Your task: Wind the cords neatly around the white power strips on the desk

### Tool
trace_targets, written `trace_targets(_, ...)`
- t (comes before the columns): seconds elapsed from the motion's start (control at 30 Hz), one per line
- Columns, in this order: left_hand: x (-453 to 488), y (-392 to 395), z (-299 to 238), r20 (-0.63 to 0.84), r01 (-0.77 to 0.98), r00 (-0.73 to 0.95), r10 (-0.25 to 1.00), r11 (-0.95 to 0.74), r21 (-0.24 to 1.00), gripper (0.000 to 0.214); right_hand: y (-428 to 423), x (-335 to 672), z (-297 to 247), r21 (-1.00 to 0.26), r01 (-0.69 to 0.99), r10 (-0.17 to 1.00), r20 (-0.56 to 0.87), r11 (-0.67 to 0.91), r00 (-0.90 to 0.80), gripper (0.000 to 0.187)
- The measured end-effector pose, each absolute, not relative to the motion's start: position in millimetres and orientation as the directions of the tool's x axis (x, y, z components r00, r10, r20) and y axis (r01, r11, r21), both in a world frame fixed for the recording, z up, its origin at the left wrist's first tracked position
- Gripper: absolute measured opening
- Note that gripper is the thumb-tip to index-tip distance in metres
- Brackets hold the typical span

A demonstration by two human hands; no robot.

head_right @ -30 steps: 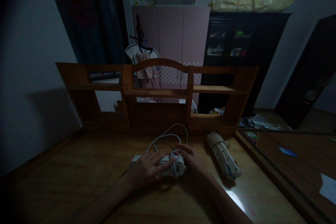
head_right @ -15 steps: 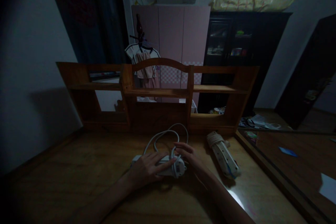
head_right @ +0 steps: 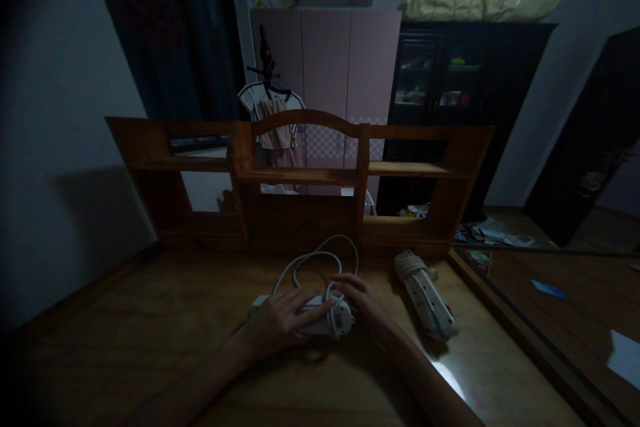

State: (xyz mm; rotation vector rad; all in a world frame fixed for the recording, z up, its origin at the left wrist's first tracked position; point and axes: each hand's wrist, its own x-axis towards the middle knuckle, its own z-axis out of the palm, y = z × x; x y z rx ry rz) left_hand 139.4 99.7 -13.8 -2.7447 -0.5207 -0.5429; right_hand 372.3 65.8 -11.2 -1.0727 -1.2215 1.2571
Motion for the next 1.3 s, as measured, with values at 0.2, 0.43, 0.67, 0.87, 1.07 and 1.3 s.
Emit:
trace_targets(0.2,138.8,99.1,-12.3,0.415,0.398,0.865,0.282,-0.888,-0.228,0.082,65.4,372.0,-6.7,-0.998,-0.040,0.995,0.049,0.046,-0.082,0.035)
trace_targets(0.43,138.7,97.8,-13.4,0.425,0.426,0.854,0.299,-0.871,-0.244,0.075,61.0,363.2,-5.3,-0.941,0.193,0.959,0.263,0.279,-0.104,0.036)
trace_targets(0.67,139.0,97.5,-11.3,0.461,0.456,0.820,0.338,-0.874,-0.170,0.077,53.0,360.1,-1.2,-0.817,0.369,0.894,0.435,0.442,-0.106,0.043)
trace_targets(0.87,139.1,98.8,-15.9,0.511,0.503,0.785,0.350,-0.842,-0.197,0.070,46.8,352.6,3.8,-0.673,0.483,0.814,0.556,0.559,-0.168,0.075)
trace_targets(1.07,139.3,98.1,-12.4,0.556,0.571,0.725,0.407,-0.806,-0.156,0.073,44.2,352.5,5.6,-0.594,0.528,0.769,0.605,0.607,-0.205,0.085)
trace_targets(1.3,136.6,100.8,-14.4,0.628,0.651,0.625,0.464,-0.754,-0.091,0.076,46.2,356.1,10.5,-0.632,0.508,0.765,0.639,0.585,-0.086,0.058)
